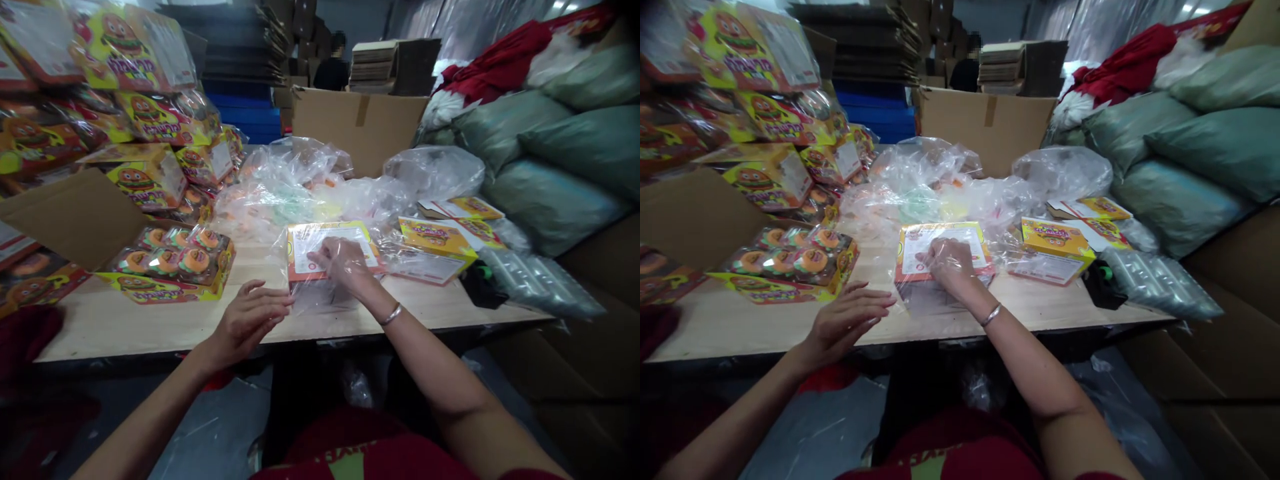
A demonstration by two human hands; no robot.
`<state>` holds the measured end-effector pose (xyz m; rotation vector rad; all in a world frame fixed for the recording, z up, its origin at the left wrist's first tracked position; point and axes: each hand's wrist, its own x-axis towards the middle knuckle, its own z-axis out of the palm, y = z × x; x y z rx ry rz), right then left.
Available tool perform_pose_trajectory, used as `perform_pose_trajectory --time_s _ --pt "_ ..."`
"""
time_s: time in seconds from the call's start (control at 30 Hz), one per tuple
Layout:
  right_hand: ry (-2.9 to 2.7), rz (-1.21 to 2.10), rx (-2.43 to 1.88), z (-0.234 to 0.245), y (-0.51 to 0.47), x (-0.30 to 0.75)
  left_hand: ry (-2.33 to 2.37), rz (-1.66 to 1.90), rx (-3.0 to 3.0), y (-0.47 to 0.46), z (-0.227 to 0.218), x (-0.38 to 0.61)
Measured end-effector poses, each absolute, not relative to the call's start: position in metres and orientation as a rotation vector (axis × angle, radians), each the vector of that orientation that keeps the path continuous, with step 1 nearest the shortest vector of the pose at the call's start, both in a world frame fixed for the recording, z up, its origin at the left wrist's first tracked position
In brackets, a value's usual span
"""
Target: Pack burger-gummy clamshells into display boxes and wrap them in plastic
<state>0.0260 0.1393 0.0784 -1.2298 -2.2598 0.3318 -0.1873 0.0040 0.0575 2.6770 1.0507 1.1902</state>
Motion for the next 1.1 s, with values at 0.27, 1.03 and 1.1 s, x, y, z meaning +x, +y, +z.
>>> perform_pose_trajectory --time_s 0.27,1.03,1.1 --pt "-2.231 0.351 -1.288 0.073 0.149 0.032 1.037 1.106 2.971 0.018 0.017 -0.202" --pt "-2.318 0.367 -1.442 0.085 0.15 0.027 1.305 1.883 2.921 0.063 -0.09 -0.172" --pt "-2.34 0.367 -1.433 0.085 0.151 0.027 1.345 1.874 2.915 0.065 -0.098 -0.168"
